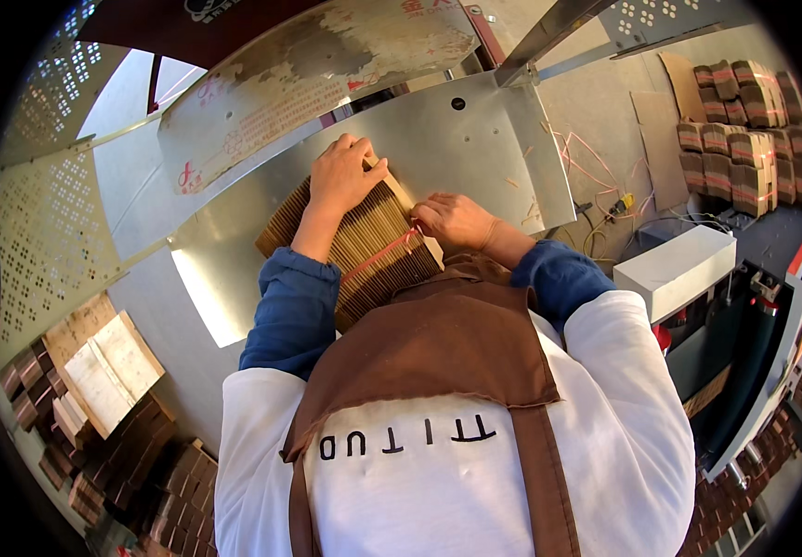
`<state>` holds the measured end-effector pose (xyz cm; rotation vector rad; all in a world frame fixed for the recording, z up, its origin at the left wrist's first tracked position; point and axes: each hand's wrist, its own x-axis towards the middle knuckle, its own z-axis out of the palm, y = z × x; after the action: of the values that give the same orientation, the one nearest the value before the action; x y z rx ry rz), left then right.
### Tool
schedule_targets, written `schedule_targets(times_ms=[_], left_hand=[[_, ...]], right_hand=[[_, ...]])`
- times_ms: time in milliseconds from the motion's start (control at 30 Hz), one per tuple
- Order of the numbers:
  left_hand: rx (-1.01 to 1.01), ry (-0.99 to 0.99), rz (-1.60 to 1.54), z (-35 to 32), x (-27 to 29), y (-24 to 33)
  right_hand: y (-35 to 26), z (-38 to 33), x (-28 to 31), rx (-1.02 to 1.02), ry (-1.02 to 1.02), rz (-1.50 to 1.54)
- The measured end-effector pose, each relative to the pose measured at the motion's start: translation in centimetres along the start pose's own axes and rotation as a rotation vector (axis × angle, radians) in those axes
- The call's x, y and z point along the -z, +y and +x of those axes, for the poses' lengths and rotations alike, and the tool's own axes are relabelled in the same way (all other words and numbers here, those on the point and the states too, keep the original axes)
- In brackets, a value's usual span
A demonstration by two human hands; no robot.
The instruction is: The person collects stacks of flat corrugated cardboard pieces from a conveyor belt, carries them to a strapping machine, and secures them with pink plastic straps. The person then moves the finished bundles to a large stack of similar packages in the warehouse.
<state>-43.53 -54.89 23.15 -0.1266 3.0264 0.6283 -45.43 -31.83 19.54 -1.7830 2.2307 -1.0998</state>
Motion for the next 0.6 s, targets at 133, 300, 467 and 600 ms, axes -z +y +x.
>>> schedule_targets(times_ms=[133,300,467,600], left_hand=[[-0.011,0.012,-0.01,-0.1,0.0,-0.1],[-0.008,0.005,-0.005,0.1,-0.2,-0.1],[0.017,0.0,-0.014,-0.1,-0.1,-0.1],[0.004,0.008,-0.019,-0.1,-0.1,0.0]], right_hand=[[0.3,0.3,-0.3,-0.037,-0.036,0.026],[0.8,0.4,-0.6,-0.102,-0.07,0.007],[0.6,1.1,-0.6,-0.158,-0.064,0.003],[1.3,1.2,-1.1,-0.2,-0.087,-0.011]])
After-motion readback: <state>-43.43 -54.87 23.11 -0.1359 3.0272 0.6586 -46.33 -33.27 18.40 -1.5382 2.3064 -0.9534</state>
